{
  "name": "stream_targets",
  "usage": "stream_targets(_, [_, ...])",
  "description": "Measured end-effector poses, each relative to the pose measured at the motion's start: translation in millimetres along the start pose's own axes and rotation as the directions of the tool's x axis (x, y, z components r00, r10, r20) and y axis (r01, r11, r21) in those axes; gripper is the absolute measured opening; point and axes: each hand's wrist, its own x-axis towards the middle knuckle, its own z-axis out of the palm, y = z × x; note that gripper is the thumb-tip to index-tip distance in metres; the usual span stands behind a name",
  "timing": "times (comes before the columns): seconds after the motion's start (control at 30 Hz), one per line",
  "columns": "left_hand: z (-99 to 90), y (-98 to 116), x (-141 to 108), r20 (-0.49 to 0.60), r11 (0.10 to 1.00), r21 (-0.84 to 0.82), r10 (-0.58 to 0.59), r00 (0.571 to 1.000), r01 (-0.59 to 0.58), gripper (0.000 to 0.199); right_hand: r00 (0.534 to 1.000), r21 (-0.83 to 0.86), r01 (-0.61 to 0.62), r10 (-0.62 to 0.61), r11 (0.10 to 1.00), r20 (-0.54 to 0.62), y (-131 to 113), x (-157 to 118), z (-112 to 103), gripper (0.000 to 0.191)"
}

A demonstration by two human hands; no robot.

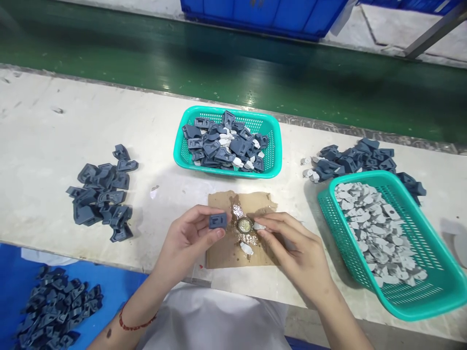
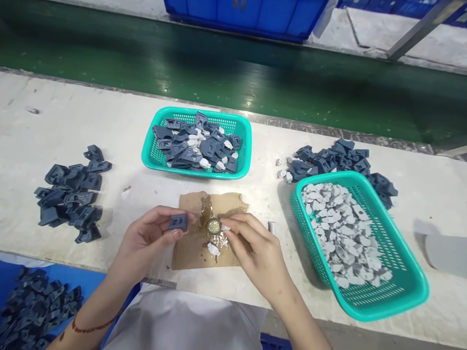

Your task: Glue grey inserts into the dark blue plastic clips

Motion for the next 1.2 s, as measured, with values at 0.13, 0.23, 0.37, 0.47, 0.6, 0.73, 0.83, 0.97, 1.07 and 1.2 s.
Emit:
stream_targets(0.13, [2.7, -4.3, -3.0, 0.026, 0.997, 0.071, -0.005, 1.000, 0.003, 0.016, 0.999, 0.032, -0.023, 0.025, 0.999, -0.038, 0.5, 0.4, 0.1, 0.021])
stream_targets(0.23, [4.8, -7.8, -3.7, 0.033, 0.998, 0.065, 0.011, 0.999, -0.013, 0.018, 0.981, 0.155, -0.133, 0.153, 0.979, -0.120, -3.0, 2.1, -0.7, 0.017])
stream_targets(0.37, [5.5, -9.8, -1.2, 0.067, 0.997, -0.078, -0.026, 0.997, 0.031, 0.018, 0.951, 0.423, -0.209, 0.284, 0.882, -0.122, -11.9, 7.5, -0.8, 0.013])
stream_targets(0.47, [5.2, -10.0, 1.8, 0.076, 0.992, -0.124, -0.022, 0.997, 0.031, 0.017, 0.947, 0.548, -0.211, 0.307, 0.810, -0.090, -19.1, 11.4, 2.2, 0.017])
stream_targets(0.6, [6.0, -9.5, 4.1, 0.060, 0.983, -0.185, 0.024, 0.998, -0.012, 0.019, 0.948, 0.642, -0.142, 0.291, 0.753, -0.131, -26.1, 11.9, 9.6, 0.024])
stream_targets(0.73, [7.0, -9.5, 3.3, 0.094, 0.963, -0.265, 0.080, 0.992, -0.053, 0.024, 0.951, 0.680, -0.067, 0.253, 0.730, -0.178, -28.8, 9.4, 16.3, 0.025])
stream_targets(0.83, [6.8, -11.9, 2.4, 0.140, 0.969, -0.217, 0.154, 0.978, -0.121, 0.028, 0.955, 0.694, -0.046, 0.235, 0.719, -0.180, -29.3, 7.3, 19.4, 0.025])
stream_targets(0.97, [6.3, -16.0, 3.1, 0.154, 0.959, -0.137, 0.267, 0.951, -0.247, 0.023, 0.961, 0.677, -0.029, 0.206, 0.736, -0.182, -30.9, 5.2, 21.4, 0.026])
stream_targets(1.07, [6.0, -16.4, 3.0, 0.155, 0.948, -0.080, 0.318, 0.935, -0.309, 0.029, 0.960, 0.646, -0.027, 0.199, 0.762, -0.195, -32.5, 5.3, 21.4, 0.026])
stream_targets(1.2, [5.9, -14.9, 0.6, 0.171, 0.937, -0.016, 0.347, 0.922, -0.350, 0.036, 0.962, 0.616, -0.047, 0.202, 0.786, -0.184, -33.6, 6.6, 19.9, 0.023])
